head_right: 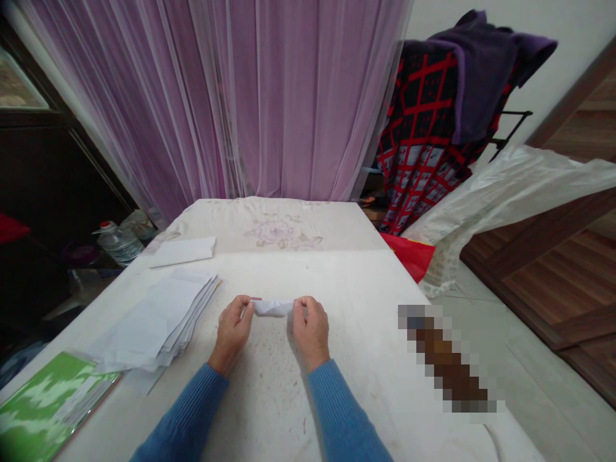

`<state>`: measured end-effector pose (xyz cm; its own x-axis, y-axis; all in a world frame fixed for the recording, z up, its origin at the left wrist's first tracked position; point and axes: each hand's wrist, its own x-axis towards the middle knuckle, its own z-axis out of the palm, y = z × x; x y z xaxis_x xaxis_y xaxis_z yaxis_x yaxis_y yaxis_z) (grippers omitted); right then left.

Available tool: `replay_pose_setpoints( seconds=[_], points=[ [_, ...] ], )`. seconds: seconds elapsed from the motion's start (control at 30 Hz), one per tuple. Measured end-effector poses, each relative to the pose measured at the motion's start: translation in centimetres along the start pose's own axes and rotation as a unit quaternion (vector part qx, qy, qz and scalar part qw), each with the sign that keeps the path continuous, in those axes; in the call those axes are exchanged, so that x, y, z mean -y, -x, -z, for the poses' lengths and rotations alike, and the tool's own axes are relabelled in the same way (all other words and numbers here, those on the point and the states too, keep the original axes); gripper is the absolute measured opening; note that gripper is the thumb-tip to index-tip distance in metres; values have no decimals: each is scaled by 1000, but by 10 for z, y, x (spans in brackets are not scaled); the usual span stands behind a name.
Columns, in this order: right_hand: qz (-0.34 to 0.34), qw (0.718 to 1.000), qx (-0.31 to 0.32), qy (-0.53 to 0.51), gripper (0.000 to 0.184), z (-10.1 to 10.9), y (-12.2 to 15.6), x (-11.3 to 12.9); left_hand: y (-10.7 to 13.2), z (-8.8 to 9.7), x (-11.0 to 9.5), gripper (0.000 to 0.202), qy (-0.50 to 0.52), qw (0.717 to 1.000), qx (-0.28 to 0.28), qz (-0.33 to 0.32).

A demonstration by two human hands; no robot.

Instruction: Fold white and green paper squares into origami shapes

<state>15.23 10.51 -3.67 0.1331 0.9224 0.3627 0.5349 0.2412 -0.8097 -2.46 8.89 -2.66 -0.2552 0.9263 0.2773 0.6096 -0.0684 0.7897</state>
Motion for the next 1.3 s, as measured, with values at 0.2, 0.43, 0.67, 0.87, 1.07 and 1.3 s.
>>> replay_pose_setpoints(
  seconds=[0.2,0.43,0.67,0.87,1.07,1.3],
  points=[
    [78,989,-55,115,22,-2,1,-3,4,1,-6,12,-110,992,-54,-12],
    [53,970,-32,237,16,-2,5,5,5,1,-9,13,-239,971,-17,-15],
    [58,964,-16,258,16,-4,5,8,6,-1,-9,9,-284,958,-8,-48],
    [75,964,-19,254,11,-5,5,7,6,-1,-13,26,-260,963,16,-62],
    [112,964,70,233,25,-6,2,-4,1,-1,-3,45,-239,956,91,-143],
    [117,963,111,215,27,-5,1,-11,1,-2,3,49,-214,960,109,-146]
  ],
)
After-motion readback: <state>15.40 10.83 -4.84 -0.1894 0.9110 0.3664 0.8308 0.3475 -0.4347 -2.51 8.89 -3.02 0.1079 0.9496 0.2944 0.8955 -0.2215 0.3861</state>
